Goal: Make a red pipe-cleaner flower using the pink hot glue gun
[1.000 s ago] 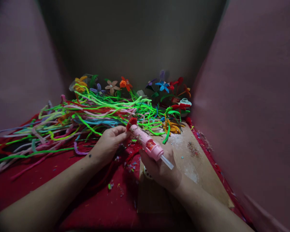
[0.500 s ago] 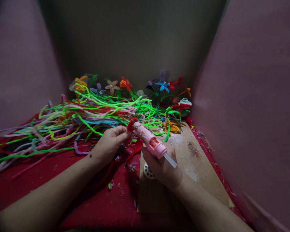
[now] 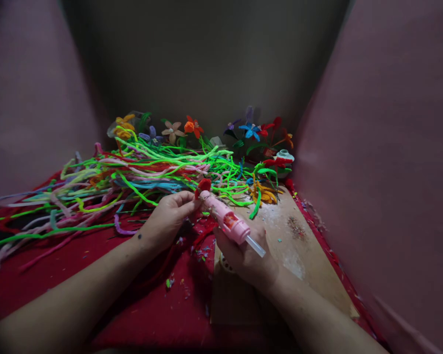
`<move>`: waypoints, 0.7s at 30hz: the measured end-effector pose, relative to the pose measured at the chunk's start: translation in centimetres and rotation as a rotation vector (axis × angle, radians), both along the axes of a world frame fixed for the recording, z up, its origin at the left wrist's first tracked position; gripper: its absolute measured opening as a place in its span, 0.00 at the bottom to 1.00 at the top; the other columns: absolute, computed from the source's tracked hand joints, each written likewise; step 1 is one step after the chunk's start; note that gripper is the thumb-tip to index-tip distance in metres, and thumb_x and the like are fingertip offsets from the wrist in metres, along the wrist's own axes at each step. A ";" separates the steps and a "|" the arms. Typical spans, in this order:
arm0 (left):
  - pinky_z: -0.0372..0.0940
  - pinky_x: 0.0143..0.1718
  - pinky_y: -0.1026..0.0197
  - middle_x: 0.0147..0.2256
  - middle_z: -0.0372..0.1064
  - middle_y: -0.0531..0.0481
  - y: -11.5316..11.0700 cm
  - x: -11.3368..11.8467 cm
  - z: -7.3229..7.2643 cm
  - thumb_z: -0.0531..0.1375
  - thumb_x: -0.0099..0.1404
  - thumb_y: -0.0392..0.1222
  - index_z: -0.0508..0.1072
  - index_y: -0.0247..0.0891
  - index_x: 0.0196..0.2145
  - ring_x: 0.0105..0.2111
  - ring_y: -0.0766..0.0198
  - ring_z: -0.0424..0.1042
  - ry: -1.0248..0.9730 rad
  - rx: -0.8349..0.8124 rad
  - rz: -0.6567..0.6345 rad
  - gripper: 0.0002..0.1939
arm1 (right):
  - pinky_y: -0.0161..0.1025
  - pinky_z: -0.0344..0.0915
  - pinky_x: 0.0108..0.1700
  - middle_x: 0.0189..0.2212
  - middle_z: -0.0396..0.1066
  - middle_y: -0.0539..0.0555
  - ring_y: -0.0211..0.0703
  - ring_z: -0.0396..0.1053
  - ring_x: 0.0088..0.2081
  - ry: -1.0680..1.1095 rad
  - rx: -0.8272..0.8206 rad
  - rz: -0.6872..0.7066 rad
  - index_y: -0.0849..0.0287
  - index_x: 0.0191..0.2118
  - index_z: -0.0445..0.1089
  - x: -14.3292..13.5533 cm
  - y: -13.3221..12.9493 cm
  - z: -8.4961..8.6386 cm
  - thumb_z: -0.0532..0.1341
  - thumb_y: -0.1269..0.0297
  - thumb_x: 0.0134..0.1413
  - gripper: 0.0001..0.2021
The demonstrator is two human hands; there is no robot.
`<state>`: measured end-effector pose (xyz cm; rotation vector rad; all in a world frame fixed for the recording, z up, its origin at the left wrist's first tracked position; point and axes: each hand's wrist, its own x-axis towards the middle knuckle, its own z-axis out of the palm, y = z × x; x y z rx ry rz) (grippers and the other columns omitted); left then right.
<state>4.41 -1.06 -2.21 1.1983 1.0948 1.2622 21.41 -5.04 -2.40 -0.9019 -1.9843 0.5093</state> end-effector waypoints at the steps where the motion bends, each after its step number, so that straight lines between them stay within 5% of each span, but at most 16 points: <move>1: 0.51 0.22 0.67 0.19 0.63 0.57 0.0 0.0 -0.1 0.62 0.50 0.41 0.68 0.34 0.22 0.19 0.73 0.57 -0.002 0.001 -0.002 0.08 | 0.49 0.52 0.62 0.58 0.58 0.51 0.47 0.55 0.60 0.003 -0.047 0.024 0.53 0.59 0.56 0.0 0.0 0.0 0.54 0.71 0.57 0.24; 4: 0.51 0.22 0.68 0.19 0.63 0.57 0.1 0.0 -0.2 0.61 0.51 0.42 0.67 0.34 0.22 0.19 0.73 0.56 -0.009 -0.004 -0.012 0.08 | 0.50 0.51 0.62 0.58 0.58 0.51 0.49 0.54 0.60 -0.003 -0.085 0.041 0.52 0.60 0.55 0.2 0.0 0.1 0.54 0.70 0.57 0.25; 11: 0.51 0.21 0.68 0.18 0.62 0.57 0.1 -0.1 -0.2 0.60 0.52 0.41 0.67 0.35 0.22 0.18 0.73 0.56 0.000 -0.017 -0.027 0.08 | 0.48 0.69 0.50 0.44 0.72 0.54 0.54 0.68 0.50 -0.012 0.010 -0.079 0.51 0.53 0.64 0.4 0.1 -0.5 0.58 0.67 0.54 0.20; 21: 0.50 0.20 0.68 0.18 0.61 0.57 0.0 -0.1 -0.2 0.60 0.53 0.44 0.66 0.35 0.22 0.17 0.73 0.56 0.000 -0.020 -0.021 0.09 | 0.46 0.72 0.45 0.39 0.74 0.54 0.52 0.71 0.45 -0.049 0.028 -0.061 0.51 0.51 0.67 0.3 -0.1 0.2 0.57 0.67 0.54 0.18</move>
